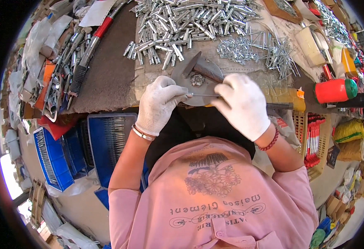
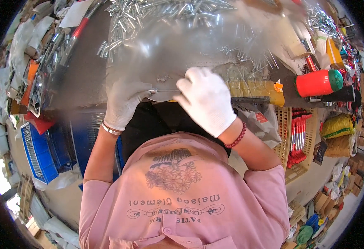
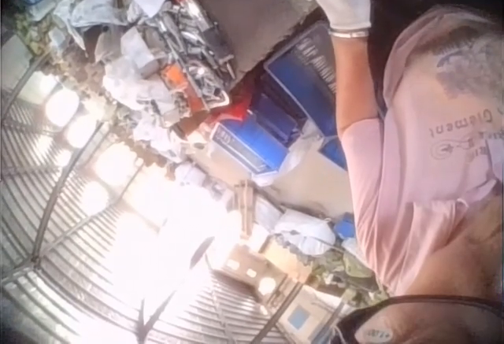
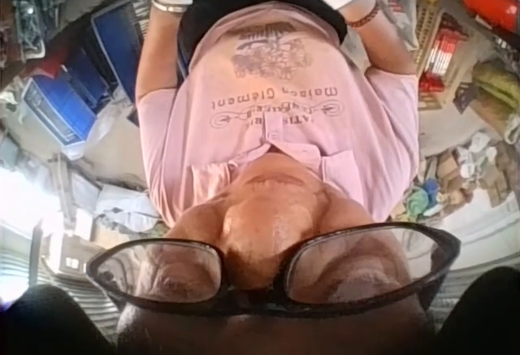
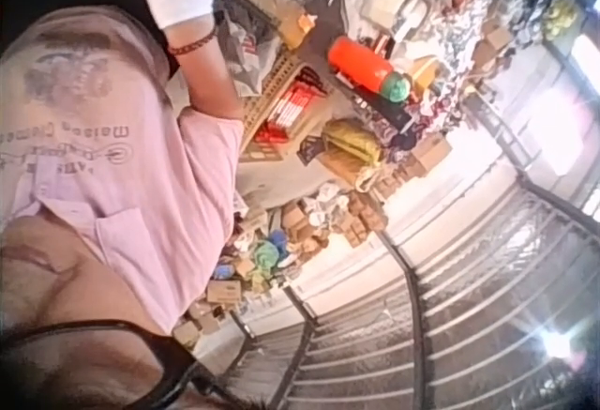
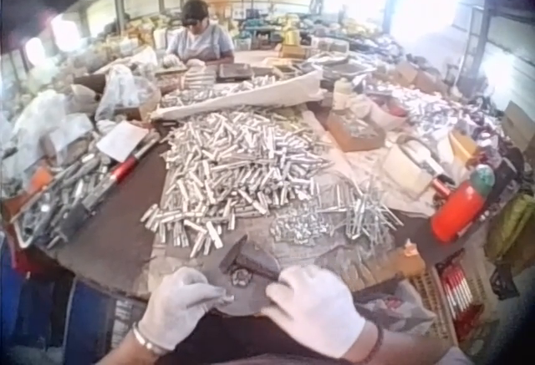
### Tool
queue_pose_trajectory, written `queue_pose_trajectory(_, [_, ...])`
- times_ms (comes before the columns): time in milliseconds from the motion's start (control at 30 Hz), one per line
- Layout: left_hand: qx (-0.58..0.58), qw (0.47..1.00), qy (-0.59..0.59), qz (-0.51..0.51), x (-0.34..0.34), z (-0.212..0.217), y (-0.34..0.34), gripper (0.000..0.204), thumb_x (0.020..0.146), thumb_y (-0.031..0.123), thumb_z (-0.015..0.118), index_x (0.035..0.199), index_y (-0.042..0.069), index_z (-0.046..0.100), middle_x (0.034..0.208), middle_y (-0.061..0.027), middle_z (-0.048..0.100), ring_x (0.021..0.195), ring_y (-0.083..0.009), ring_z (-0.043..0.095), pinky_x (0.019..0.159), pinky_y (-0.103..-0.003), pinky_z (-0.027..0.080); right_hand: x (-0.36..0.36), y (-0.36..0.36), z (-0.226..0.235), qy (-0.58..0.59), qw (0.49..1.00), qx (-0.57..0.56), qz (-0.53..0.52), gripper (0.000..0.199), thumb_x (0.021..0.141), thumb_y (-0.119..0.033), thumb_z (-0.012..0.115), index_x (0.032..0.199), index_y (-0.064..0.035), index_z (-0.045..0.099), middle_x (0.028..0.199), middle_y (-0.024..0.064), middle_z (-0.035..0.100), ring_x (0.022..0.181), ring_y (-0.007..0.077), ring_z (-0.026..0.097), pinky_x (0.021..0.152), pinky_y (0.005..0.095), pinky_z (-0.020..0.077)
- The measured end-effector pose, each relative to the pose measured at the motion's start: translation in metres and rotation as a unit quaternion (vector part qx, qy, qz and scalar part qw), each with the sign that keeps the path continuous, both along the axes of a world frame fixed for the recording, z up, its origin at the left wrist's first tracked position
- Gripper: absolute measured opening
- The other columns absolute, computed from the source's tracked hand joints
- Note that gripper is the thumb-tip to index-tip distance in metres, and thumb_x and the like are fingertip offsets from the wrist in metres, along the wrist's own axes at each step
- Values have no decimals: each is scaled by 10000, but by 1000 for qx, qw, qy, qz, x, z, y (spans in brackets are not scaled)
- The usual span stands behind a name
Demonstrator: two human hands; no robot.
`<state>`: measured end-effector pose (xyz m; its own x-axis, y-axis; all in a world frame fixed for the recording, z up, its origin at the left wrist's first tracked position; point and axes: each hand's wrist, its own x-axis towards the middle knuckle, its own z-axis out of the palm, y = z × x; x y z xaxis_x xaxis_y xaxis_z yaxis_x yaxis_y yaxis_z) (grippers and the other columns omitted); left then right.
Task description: Assembling small metal pins into a circular base and securing them with a hammer.
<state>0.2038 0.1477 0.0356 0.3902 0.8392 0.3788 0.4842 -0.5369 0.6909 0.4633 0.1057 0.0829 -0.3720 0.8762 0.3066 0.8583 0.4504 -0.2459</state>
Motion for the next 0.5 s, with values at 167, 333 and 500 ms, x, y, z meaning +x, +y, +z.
queue_pose_trajectory(167, [62,997,2,38,5,3,-8,218,770,76,878,977,91,811,921,-102,685,837,-317,686,751,-396,555,-12,-27,-20,109,977,-182,-21,141,944,-189,746,1027,-95,682,792,109,685,692,302,699,650,431,554])
queue_pose_trajectory(333, [-79,975,-82,191,23,4,-59,373,913,-23,770,1282,12,738,898,-123,725,778,-238,694,747,-336,556,-24,-32,-7,310,816,-486,-43,189,993,-101,640,1163,-37,695,752,51,661,630,129,639,596,315,507])
queue_pose_trajectory(500, [-339,901,-194,190,32,5,-68,628,1014,-27,638,1608,41,445,934,-64,753,664,-67,619,601,-226,519,-33,-38,-8,384,732,-559,-64,208,1010,-95,595,1179,-12,683,729,51,639,632,113,640,619,302,523])
